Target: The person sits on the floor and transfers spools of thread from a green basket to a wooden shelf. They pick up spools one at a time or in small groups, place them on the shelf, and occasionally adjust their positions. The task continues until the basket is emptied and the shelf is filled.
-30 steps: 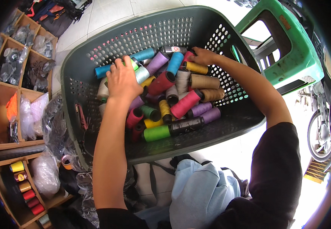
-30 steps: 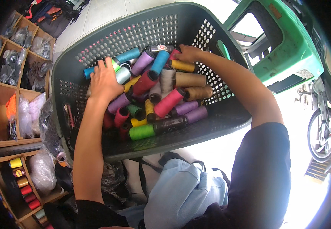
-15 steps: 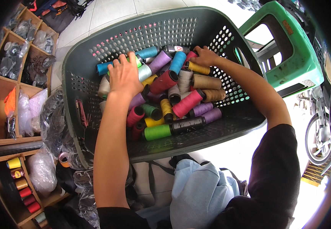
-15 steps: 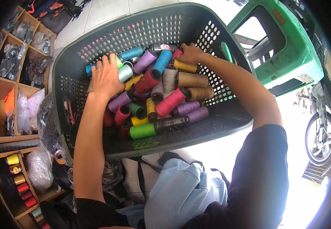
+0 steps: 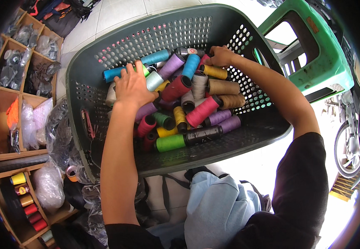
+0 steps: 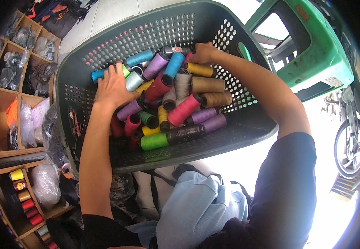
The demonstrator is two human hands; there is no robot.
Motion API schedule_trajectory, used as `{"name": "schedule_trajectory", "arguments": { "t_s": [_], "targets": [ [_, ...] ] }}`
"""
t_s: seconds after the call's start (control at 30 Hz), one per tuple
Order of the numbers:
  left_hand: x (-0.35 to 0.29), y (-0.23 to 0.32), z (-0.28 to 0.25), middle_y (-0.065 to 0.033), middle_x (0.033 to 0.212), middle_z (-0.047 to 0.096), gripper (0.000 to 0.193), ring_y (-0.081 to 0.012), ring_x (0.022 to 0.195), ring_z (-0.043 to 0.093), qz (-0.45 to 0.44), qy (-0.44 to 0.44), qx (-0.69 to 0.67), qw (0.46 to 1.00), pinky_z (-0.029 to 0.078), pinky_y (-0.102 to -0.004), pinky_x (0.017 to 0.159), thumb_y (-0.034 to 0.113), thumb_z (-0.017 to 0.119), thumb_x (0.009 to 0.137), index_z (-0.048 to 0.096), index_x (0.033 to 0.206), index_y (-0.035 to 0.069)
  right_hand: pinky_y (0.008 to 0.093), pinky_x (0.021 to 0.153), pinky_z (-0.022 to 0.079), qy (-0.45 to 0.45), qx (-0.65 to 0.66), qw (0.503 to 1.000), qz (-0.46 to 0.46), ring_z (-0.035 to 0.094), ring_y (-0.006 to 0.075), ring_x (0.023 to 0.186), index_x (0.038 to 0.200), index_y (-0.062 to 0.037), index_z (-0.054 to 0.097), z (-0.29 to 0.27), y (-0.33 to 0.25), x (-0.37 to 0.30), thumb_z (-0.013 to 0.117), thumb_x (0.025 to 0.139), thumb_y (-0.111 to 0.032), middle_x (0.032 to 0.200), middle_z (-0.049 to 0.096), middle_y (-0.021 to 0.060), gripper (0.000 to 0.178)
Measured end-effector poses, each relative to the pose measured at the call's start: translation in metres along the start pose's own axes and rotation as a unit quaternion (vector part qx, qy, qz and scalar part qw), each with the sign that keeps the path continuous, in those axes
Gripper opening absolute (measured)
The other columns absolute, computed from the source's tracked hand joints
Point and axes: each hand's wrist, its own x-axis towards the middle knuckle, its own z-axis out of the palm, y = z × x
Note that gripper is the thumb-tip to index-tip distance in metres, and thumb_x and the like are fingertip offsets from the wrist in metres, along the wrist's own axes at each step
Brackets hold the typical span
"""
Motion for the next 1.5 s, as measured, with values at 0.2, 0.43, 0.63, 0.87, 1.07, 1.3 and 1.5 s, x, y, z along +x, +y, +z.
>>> {"name": "schedule_trajectory", "arguments": {
  "t_s": [0.2, 0.43, 0.63, 0.87, 1.07, 1.3, 1.5],
  "targets": [
    [0.002, 0.004, 0.0, -0.0185, 0.129, 0.053, 0.098, -0.0376, 0.124, 0.054, 0.026, 0.023, -0.005, 0.999, 0.047, -0.0548, 0.1, 0.041, 0.091, 0.061, 0.038, 0.136, 0.005, 0.0415, 0.099, 0.051, 0.071, -0.04, 0.996, -0.041, 0.069, 0.0356, 0.109, 0.127, 0.0041, 0.062, 0.014, 0.016, 0.019, 0.074, 0.082, -0.056, 0.116, 0.07, 0.0254, 0.076],
    [0.001, 0.0, -0.002, -0.0186, 0.129, 0.053, 0.1, -0.0374, 0.124, 0.054, 0.022, 0.018, -0.007, 1.0, 0.047, -0.0547, 0.1, 0.039, 0.09, 0.061, 0.039, 0.138, 0.003, 0.0429, 0.097, 0.052, 0.012, -0.089, 0.994, -0.066, 0.065, 0.0383, 0.114, 0.113, 0.0015, 0.069, -0.008, -0.004, 0.004, 0.078, 0.079, -0.054, 0.114, 0.069, 0.0254, 0.066],
    [0.001, -0.001, 0.0, -0.0192, 0.129, 0.054, 0.1, -0.0376, 0.124, 0.054, 0.021, 0.025, -0.013, 0.999, 0.046, -0.0545, 0.1, 0.039, 0.09, 0.061, 0.039, 0.139, 0.003, 0.0444, 0.097, 0.054, 0.046, -0.156, 0.985, -0.062, 0.062, 0.0398, 0.12, 0.122, -0.003, 0.068, -0.014, -0.017, -0.01, 0.076, 0.085, -0.043, 0.13, 0.06, 0.0295, 0.055],
    [0.003, 0.0, -0.003, -0.0209, 0.13, 0.054, 0.097, -0.0391, 0.127, 0.052, 0.002, -0.022, -0.065, 0.998, 0.044, -0.0554, 0.102, 0.037, 0.088, 0.061, 0.037, 0.137, 0.003, 0.0456, 0.095, 0.052, 0.109, -0.18, 0.976, -0.062, 0.065, 0.0399, 0.11, 0.124, -0.0088, 0.061, -0.032, -0.043, -0.046, 0.08, 0.084, -0.032, 0.126, 0.054, 0.0248, 0.05],
    [0.004, -0.004, 0.003, -0.0229, 0.125, 0.056, 0.09, -0.0411, 0.12, 0.057, 0.018, 0.019, -0.126, 0.992, 0.047, -0.0538, 0.096, 0.037, 0.086, 0.062, 0.038, 0.13, 0.003, 0.0459, 0.094, 0.054, 0.142, -0.194, 0.967, -0.083, 0.066, 0.0417, 0.107, 0.125, -0.008, 0.06, -0.049, -0.045, -0.062, 0.078, 0.086, -0.03, 0.125, 0.053, 0.026, 0.048],
    [0.004, 0.0, -0.007, -0.0275, 0.133, 0.054, 0.093, -0.0437, 0.123, 0.056, 0.029, 0.02, -0.125, 0.992, 0.048, -0.0476, 0.1, 0.032, 0.083, 0.064, 0.036, 0.137, 0.0, 0.0474, 0.088, 0.055, 0.169, -0.181, 0.964, -0.098, 0.067, 0.0447, 0.098, 0.118, -0.0027, 0.058, -0.056, -0.048, -0.077, 0.074, 0.089, -0.028, 0.121, 0.052, 0.0291, 0.042],
    [0.006, -0.007, -0.005, -0.0255, 0.129, 0.056, 0.091, -0.0427, 0.119, 0.058, 0.037, 0.074, -0.17, 0.982, 0.049, -0.0509, 0.094, 0.035, 0.084, 0.064, 0.037, 0.135, 0.0, 0.0433, 0.086, 0.058, 0.236, -0.174, 0.949, -0.112, 0.07, 0.0408, 0.095, 0.13, -0.0014, 0.056, -0.066, -0.062, -0.107, 0.068, 0.092, -0.023, 0.124, 0.053, 0.0323, 0.045]
  ]
}}
